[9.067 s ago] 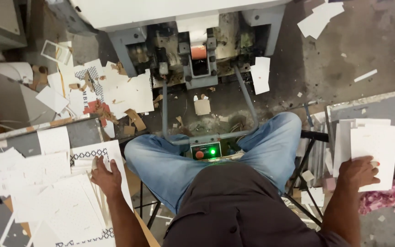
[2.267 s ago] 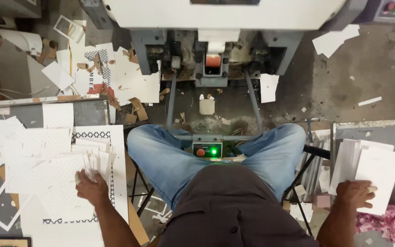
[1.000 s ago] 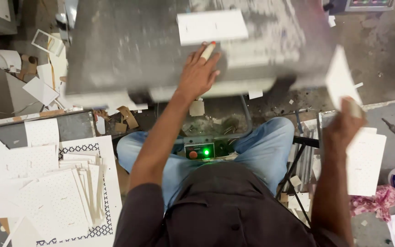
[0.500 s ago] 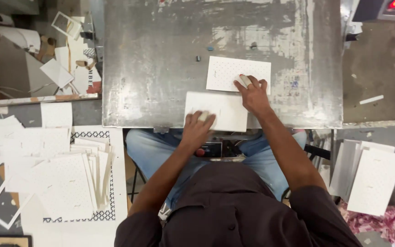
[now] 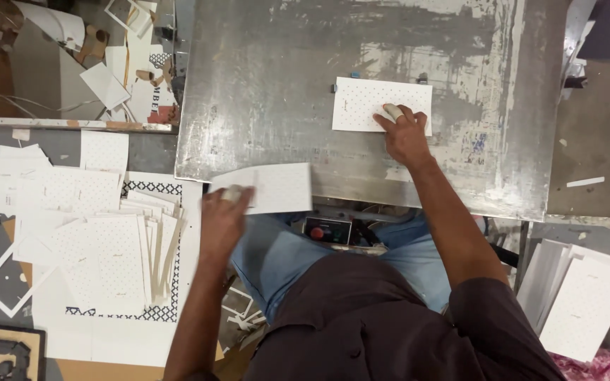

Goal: Operating a manual hot foil or embossing press to process paper cards.

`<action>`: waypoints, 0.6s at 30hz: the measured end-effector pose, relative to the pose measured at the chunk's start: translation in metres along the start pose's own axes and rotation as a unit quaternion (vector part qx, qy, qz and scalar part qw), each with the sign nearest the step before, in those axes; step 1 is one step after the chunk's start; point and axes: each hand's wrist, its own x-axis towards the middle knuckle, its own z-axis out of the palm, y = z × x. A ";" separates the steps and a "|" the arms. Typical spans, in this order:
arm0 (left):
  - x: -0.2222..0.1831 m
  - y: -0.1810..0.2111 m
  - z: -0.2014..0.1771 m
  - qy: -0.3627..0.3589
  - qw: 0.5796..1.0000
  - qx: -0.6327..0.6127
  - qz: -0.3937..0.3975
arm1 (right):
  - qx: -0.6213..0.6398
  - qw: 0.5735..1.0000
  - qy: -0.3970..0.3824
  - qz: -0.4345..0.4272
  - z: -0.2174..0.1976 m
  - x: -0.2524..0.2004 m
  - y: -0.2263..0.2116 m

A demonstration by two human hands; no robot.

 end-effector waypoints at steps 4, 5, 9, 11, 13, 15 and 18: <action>-0.036 -0.045 -0.013 0.041 0.993 0.069 -0.087 | -0.006 0.999 -0.018 0.030 0.008 0.004 0.000; -0.049 -0.060 -0.014 0.056 0.984 0.113 -0.128 | 0.003 0.998 -0.041 0.050 0.002 0.009 -0.003; -0.113 -0.110 -0.014 0.145 0.930 0.235 -0.241 | 0.024 0.987 -0.129 0.096 -0.009 0.028 -0.004; -0.153 -0.138 -0.004 0.161 0.907 0.274 -0.275 | 0.026 0.980 -0.164 0.111 -0.017 0.037 -0.003; -0.186 -0.159 0.012 0.178 0.882 0.312 -0.306 | 0.029 0.972 -0.196 0.128 -0.024 0.045 0.003; -0.218 -0.171 0.030 0.148 0.849 0.291 -0.415 | 0.076 0.966 -0.205 0.139 -0.030 0.049 0.013; -0.238 -0.175 0.050 0.017 0.843 0.156 -0.515 | 0.109 0.980 -0.093 0.136 -0.073 0.039 0.018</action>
